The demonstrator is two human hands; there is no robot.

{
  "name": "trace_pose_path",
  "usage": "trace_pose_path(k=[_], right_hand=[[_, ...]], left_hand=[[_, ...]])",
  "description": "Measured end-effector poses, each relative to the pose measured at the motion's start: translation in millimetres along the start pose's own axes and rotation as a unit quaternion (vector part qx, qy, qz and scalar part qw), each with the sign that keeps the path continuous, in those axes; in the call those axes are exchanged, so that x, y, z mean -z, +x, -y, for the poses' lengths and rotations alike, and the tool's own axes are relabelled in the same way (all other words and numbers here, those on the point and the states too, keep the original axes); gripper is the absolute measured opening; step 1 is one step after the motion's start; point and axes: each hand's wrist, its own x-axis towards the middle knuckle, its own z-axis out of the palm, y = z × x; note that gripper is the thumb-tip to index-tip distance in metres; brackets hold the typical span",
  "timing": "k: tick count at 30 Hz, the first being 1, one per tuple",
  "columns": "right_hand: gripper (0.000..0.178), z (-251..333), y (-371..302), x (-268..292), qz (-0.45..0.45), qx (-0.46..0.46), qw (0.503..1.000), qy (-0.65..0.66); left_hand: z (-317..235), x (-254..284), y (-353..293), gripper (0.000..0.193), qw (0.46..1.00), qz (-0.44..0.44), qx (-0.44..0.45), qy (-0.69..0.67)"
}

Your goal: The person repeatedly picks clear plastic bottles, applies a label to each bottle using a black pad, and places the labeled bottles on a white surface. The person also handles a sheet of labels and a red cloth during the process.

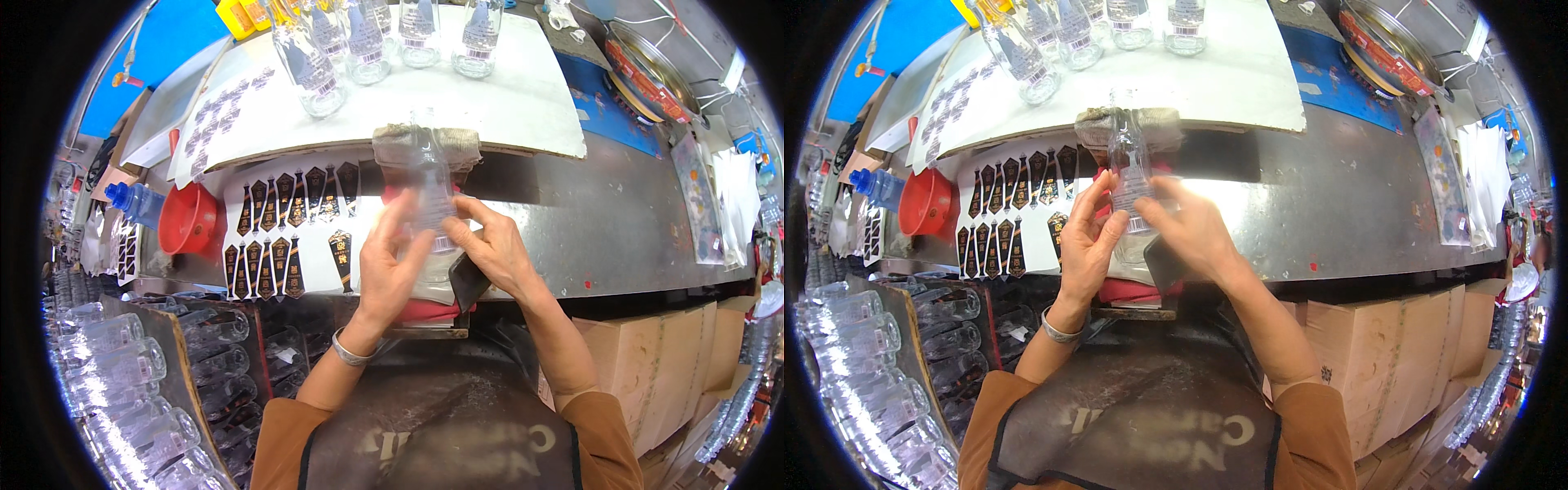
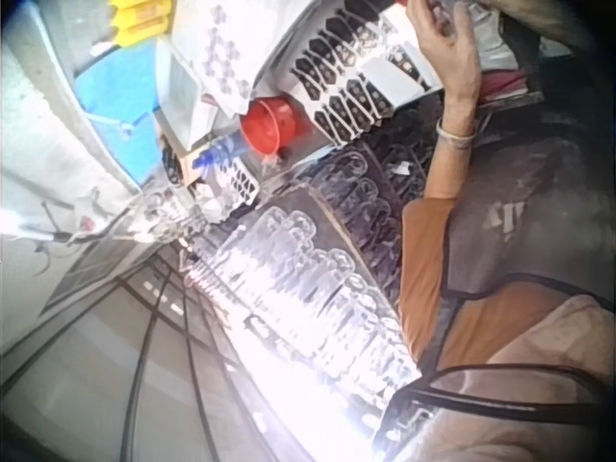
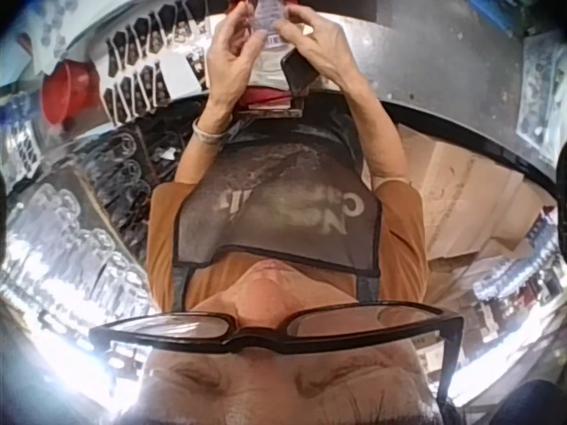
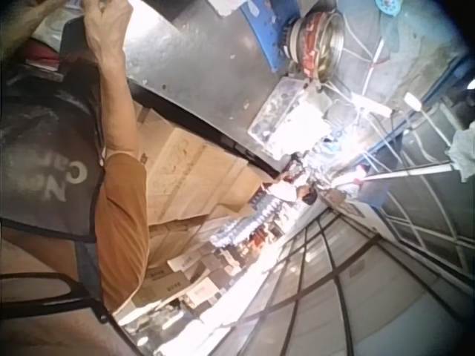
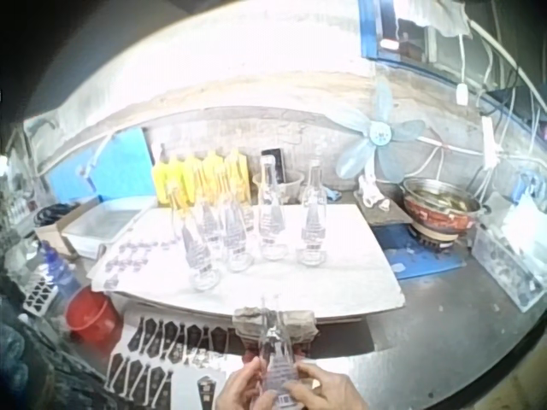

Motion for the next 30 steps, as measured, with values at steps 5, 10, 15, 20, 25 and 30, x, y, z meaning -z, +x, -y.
trace_pose_path(k=[5,10,15,20,25,30], right_hand=[[0.056,-0.2,0.7,-0.9,-0.002,0.001,1.000,-0.016],[0.049,-4.9,-1.1,-3.2,-0.006,0.024,1.000,-0.010],[0.049,-12.9,3.3,4.3,0.002,0.062,0.998,0.015],[0.051,-6.5,-3.6,9.4,0.041,0.026,0.999,-0.004],[0.064,3.1,-7.7,9.5,0.056,-0.010,0.998,0.012],[0.062,2.2,-7.7,9.4,0.044,0.024,0.999,-0.009]], left_hand=[[3.9,3.9,2.3,0.054,1.000,0.013,-0.009,-0.012],[7.3,6.0,3.2,0.055,1.000,0.015,-0.013,-0.010],[-0.8,16.7,11.5,0.050,0.986,0.002,-0.109,0.129],[-8.8,15.7,20.3,0.050,0.937,0.070,-0.181,0.292],[-2.2,14.8,14.1,0.050,0.951,0.066,-0.166,0.251],[-0.4,16.1,17.5,0.049,0.955,0.076,-0.171,0.231]])
